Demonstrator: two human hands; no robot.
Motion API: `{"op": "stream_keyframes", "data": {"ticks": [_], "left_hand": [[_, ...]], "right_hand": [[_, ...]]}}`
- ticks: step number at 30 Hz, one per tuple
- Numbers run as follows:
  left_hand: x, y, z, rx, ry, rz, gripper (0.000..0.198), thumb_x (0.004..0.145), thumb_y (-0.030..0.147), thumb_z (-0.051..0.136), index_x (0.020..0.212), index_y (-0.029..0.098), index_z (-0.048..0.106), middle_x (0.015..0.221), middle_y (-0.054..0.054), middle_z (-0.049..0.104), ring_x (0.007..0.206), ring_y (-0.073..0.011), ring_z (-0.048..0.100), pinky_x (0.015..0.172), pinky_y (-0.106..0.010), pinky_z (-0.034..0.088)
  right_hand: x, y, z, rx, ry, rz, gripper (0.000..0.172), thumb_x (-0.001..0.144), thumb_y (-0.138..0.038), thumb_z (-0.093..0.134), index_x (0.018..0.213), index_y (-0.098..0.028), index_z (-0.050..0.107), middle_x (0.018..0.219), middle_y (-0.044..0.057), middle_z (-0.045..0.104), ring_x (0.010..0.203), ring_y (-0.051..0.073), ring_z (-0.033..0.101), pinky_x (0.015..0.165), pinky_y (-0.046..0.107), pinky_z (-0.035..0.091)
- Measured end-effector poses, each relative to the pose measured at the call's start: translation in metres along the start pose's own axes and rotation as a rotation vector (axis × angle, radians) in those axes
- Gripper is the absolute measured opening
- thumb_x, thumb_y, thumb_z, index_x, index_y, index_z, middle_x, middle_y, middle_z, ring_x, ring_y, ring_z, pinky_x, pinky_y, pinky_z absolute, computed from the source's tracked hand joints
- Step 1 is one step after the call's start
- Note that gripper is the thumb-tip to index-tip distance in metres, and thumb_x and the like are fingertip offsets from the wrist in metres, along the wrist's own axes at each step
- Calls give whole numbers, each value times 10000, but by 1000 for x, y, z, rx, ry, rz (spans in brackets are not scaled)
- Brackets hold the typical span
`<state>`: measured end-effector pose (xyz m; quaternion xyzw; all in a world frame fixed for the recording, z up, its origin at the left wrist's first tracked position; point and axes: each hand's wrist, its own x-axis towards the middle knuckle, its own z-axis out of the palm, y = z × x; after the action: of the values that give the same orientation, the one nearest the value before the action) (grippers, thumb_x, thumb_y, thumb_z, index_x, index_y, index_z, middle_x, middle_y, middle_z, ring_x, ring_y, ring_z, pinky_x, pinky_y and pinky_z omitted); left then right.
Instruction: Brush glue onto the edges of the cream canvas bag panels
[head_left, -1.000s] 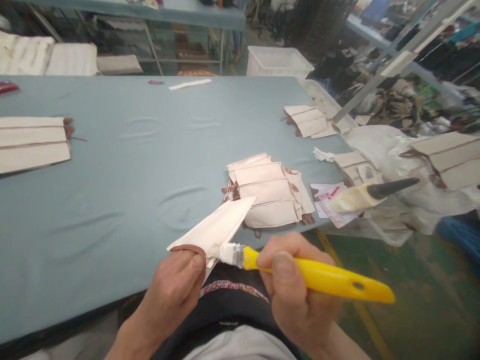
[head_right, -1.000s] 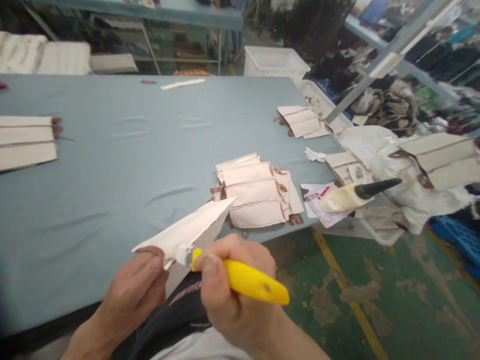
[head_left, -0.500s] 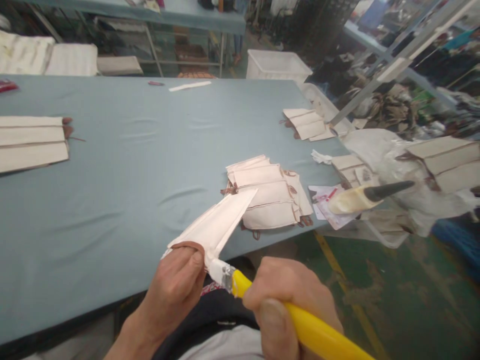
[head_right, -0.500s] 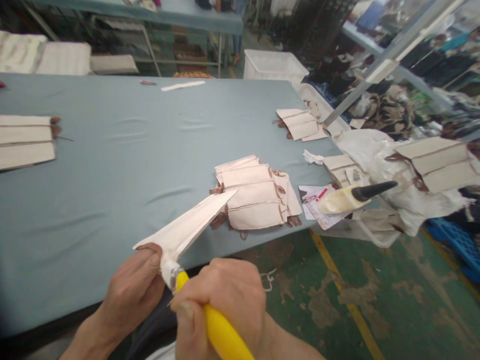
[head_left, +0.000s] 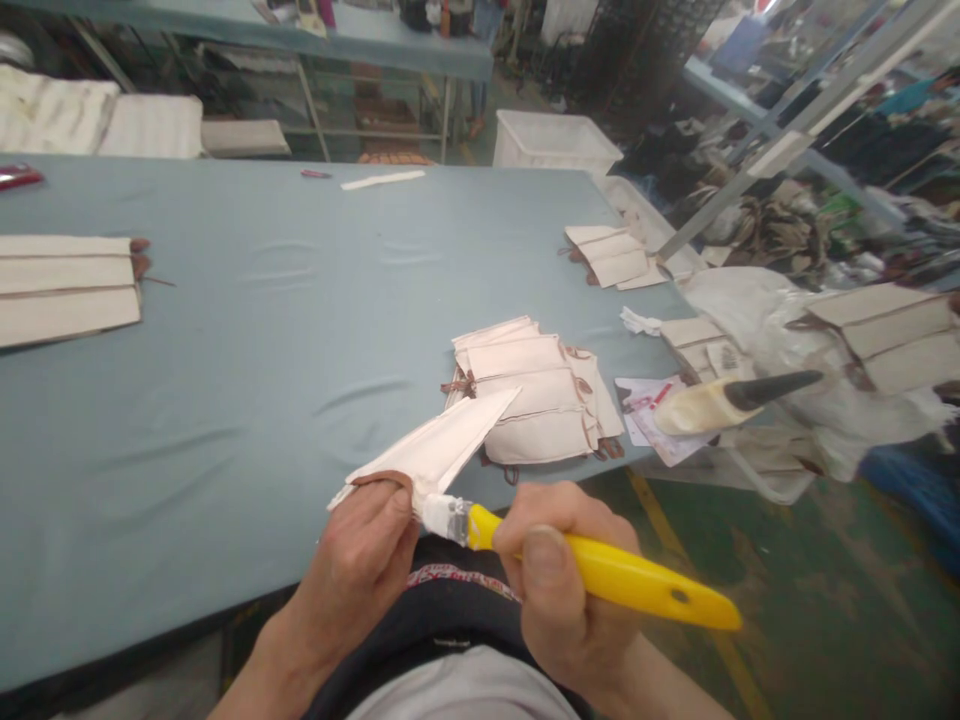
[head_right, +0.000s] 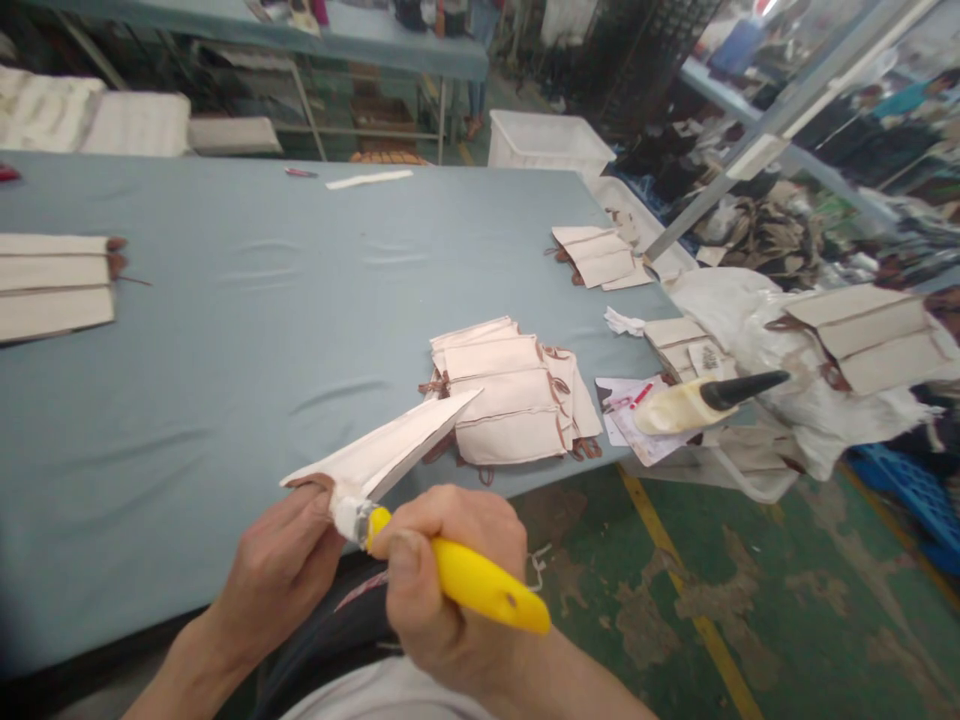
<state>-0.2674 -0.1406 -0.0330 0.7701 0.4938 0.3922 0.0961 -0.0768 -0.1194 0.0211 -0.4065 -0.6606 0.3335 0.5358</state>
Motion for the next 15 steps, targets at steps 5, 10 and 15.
{"op": "stream_keyframes", "data": {"ticks": [5, 10, 15], "left_hand": [[1, -2, 0, -98, 6, -67, 317, 989, -20, 481, 819, 243, 529, 706, 24, 584, 649, -162, 562, 683, -263, 473], [22, 5, -10, -308, -96, -423, 323, 1042, 203, 517, 727, 231, 580, 695, 11, 611, 679, -175, 584, 669, -286, 449], [41, -3, -24, -787, -241, -746, 330, 1009, 478, 629, 978, 180, 767, 672, 43, 485, 564, -125, 361, 520, -250, 328]], "right_hand": [[18, 14, 7, 277, 120, 272, 405, 1084, -479, 609, 764, -232, 635, 494, -95, 432, 341, 75, 337, 330, 187, 232], [36, 35, 2, 383, 195, 380, 431, 1050, -545, 629, 753, -232, 611, 475, -115, 341, 365, 77, 317, 360, 175, 279], [44, 32, -10, 345, 207, 188, 410, 1081, -501, 623, 766, -239, 615, 527, -102, 390, 370, 70, 312, 355, 175, 233]]}}
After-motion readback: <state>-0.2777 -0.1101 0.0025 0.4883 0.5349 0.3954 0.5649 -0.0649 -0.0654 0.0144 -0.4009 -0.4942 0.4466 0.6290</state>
